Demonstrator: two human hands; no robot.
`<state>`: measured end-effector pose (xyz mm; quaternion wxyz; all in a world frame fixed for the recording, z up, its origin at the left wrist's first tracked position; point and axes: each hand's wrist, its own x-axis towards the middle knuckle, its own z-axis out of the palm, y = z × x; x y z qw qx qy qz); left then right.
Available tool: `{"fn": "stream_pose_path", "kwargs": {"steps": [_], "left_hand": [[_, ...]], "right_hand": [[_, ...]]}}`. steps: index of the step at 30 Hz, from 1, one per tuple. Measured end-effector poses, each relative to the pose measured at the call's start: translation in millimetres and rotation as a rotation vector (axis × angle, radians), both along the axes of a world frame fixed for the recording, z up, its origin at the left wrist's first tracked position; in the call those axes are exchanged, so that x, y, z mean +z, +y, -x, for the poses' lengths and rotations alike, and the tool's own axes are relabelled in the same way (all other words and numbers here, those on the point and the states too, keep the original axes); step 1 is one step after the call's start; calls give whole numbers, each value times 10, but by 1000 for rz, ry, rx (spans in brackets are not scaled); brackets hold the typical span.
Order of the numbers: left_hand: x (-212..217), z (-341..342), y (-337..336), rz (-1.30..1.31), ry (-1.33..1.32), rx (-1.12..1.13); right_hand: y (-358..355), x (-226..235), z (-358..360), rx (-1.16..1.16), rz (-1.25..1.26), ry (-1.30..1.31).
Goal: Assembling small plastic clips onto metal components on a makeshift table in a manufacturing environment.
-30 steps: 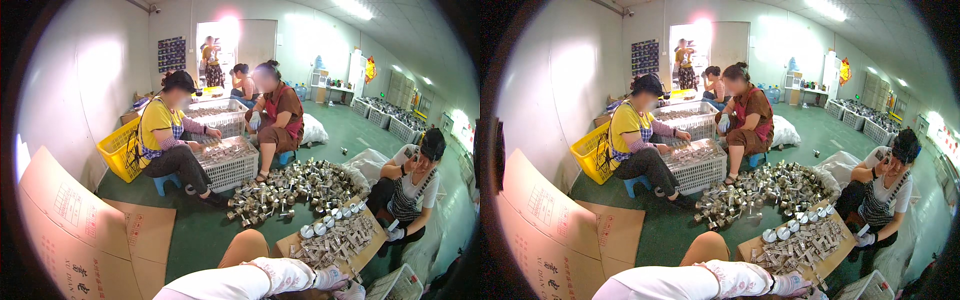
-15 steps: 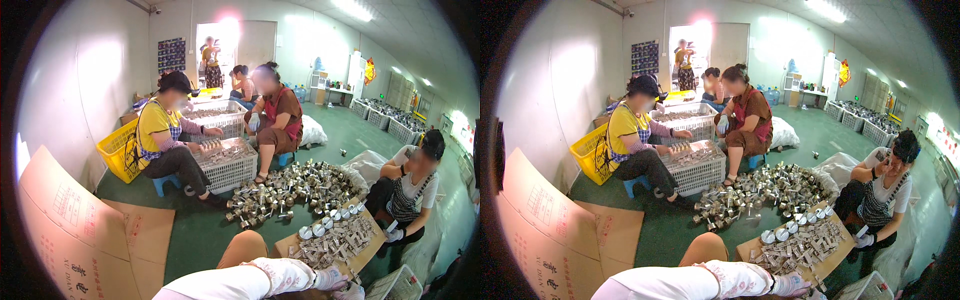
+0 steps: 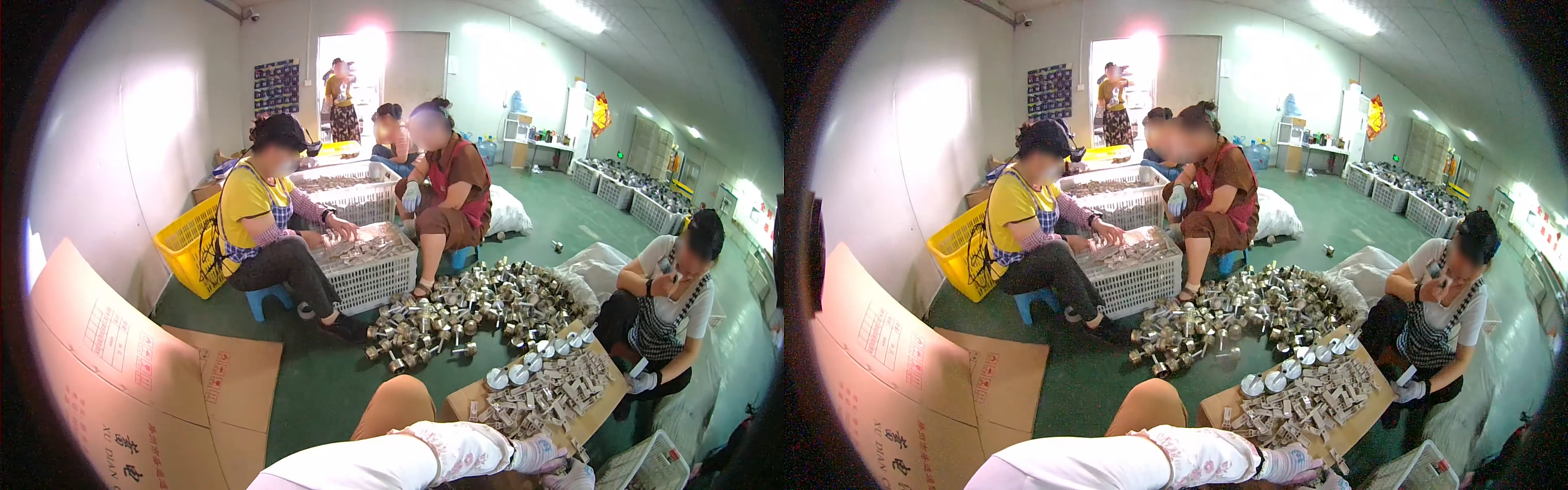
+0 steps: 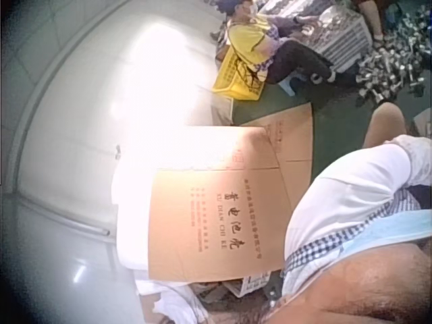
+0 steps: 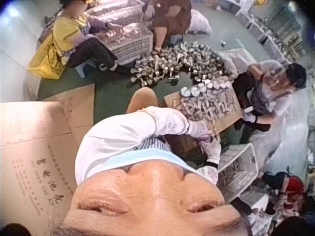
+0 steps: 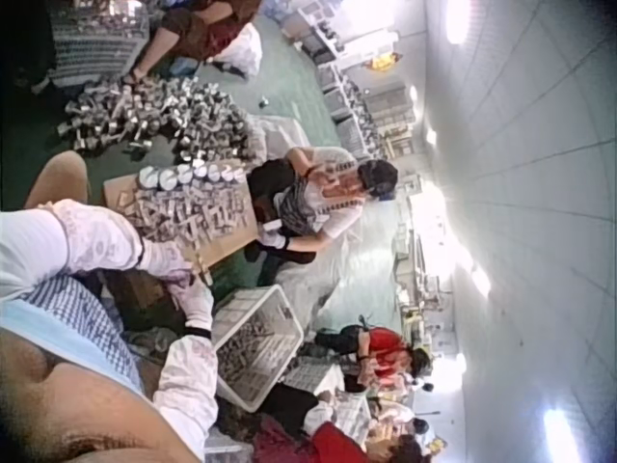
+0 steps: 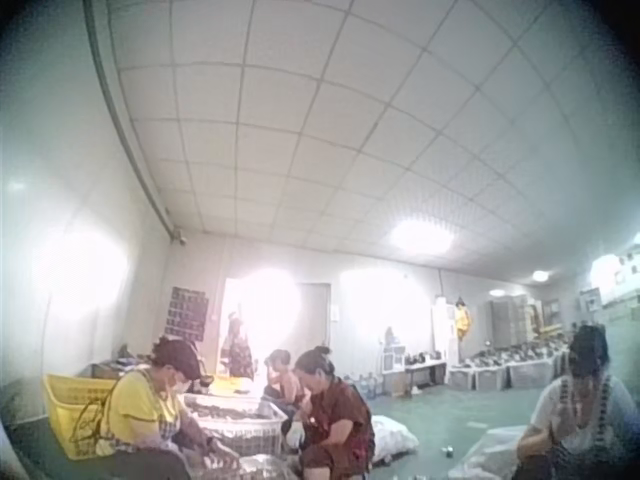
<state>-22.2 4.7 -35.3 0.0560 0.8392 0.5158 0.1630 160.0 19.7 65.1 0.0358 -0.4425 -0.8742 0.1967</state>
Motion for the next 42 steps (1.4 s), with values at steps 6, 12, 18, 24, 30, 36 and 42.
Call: {"fn": "stream_pose_path", "kwargs": {"steps": [6,12,18,24,30,36,42], "left_hand": [[13,22,-23,-164,145,-131],[86,12,-57,-176,210,-97],[55,23,-42,-160,187,-95],[49,29,-24,-135,140,-113],[101,21,-42,-165,150,-107],[-4,16,23,-14,62,-105],[-71,-31,66,-118,133,-72]], "right_hand": [[14,-3,6,6,-2,-52],[22,14,5,9,32,-25],[31,2,1,19,41,17],[49,-10,-8,20,30,24],[51,-19,-13,19,20,15],[55,-3,-5,9,81,32],[36,40,-24,8,66,1]]}}
